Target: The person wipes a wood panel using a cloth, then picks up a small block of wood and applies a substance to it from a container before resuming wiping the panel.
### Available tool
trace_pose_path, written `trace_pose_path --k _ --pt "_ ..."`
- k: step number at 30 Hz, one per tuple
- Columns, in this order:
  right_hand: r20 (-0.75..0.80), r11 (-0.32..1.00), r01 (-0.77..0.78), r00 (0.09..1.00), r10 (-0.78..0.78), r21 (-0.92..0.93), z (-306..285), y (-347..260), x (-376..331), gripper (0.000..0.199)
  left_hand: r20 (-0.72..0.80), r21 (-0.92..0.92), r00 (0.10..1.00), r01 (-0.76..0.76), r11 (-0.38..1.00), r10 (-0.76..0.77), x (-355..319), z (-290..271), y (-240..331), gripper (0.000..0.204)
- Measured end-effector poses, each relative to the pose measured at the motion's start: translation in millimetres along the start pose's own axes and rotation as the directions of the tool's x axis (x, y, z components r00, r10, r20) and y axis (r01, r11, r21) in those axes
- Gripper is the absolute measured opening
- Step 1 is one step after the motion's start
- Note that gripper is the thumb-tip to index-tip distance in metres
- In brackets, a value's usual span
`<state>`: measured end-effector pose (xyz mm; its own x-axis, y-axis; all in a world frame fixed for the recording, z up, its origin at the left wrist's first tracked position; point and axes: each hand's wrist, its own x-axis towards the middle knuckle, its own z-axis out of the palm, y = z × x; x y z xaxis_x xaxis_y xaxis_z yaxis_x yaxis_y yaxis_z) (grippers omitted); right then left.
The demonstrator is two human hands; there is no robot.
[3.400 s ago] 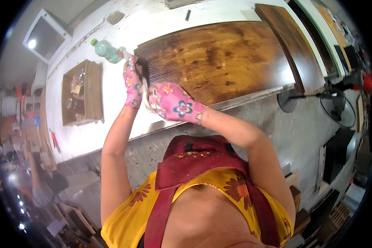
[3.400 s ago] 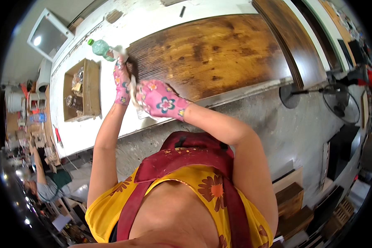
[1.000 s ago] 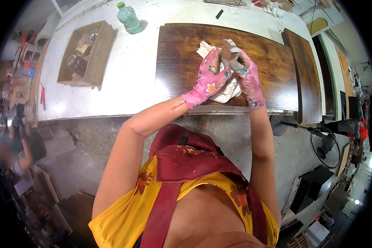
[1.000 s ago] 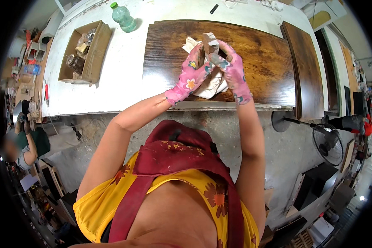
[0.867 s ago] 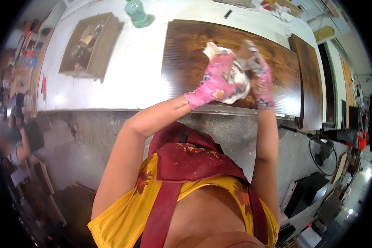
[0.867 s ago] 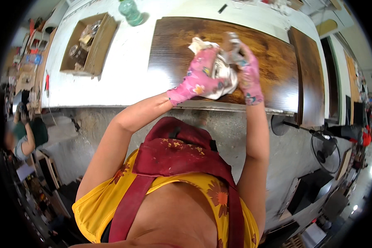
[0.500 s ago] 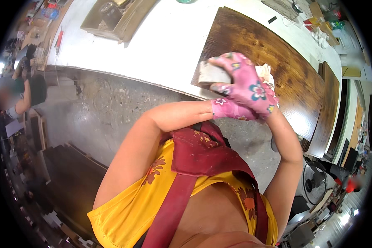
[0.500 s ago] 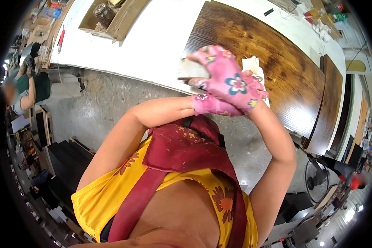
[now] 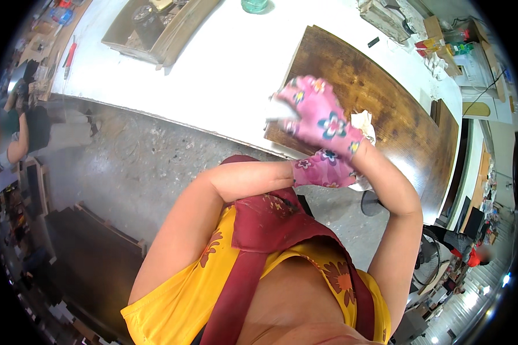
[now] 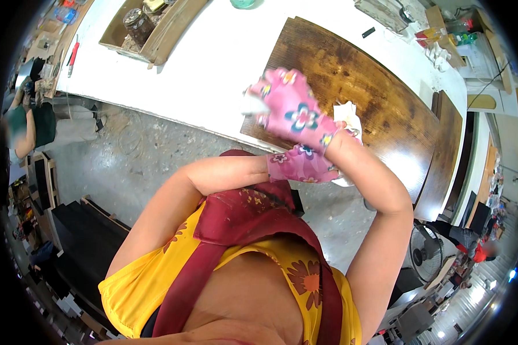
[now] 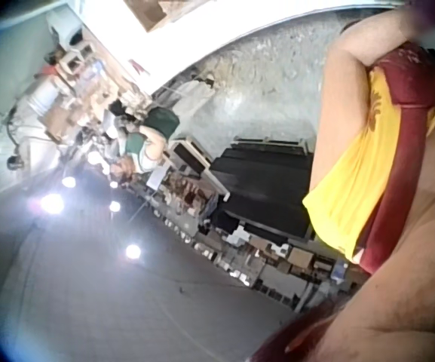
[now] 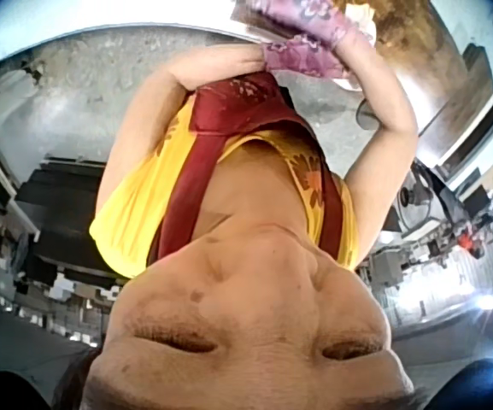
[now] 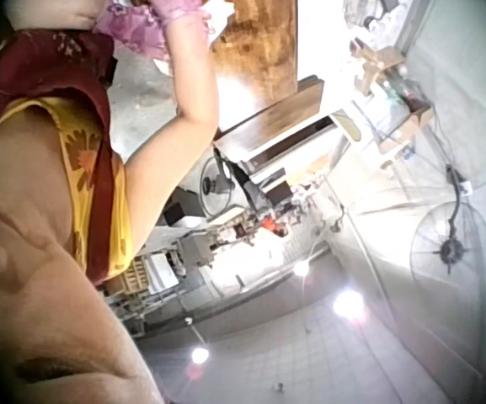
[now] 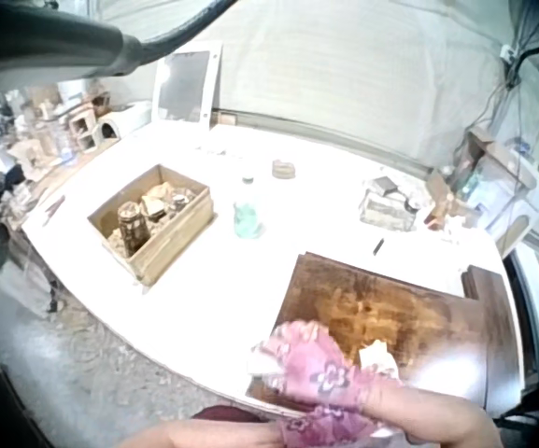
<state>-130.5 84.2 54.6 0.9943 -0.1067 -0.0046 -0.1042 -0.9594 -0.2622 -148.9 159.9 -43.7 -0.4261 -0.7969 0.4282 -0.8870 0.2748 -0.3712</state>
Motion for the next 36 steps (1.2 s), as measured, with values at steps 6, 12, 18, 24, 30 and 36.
trace_pose_path --k 6,12,18,24,30,36 --pt "-0.13 0.925 -0.377 0.921 0.368 -0.047 -17 95 74 0.041 0.005 -0.901 0.977 0.097 0.423 -0.212 30 -15 -14 0.063" --pt "-0.357 0.82 -0.533 0.822 0.443 -0.209 -28 140 106 0.044 0.027 -0.899 0.978 0.115 0.423 -0.208 28 -15 -15 0.064" --pt "-0.322 0.831 -0.556 0.783 0.532 0.019 -12 122 96 0.057 0.003 -0.924 0.974 0.09 0.372 -0.228 33 -12 -12 0.065" --pt "-0.424 0.806 -0.588 0.716 0.554 0.061 -2 138 58 0.052 0.033 -0.926 0.977 0.11 0.361 -0.212 43 -19 -20 0.063" --pt "-0.433 0.652 -0.752 0.559 0.707 0.094 -23 183 -49 0.051 0.01 -0.91 0.976 0.1 0.402 -0.219 45 -22 -21 0.073" --pt "-0.542 0.337 -0.941 0.266 0.797 0.034 -35 247 -182 0.059 0.201 -0.881 0.978 0.159 0.445 0.049 60 -31 -33 0.069"
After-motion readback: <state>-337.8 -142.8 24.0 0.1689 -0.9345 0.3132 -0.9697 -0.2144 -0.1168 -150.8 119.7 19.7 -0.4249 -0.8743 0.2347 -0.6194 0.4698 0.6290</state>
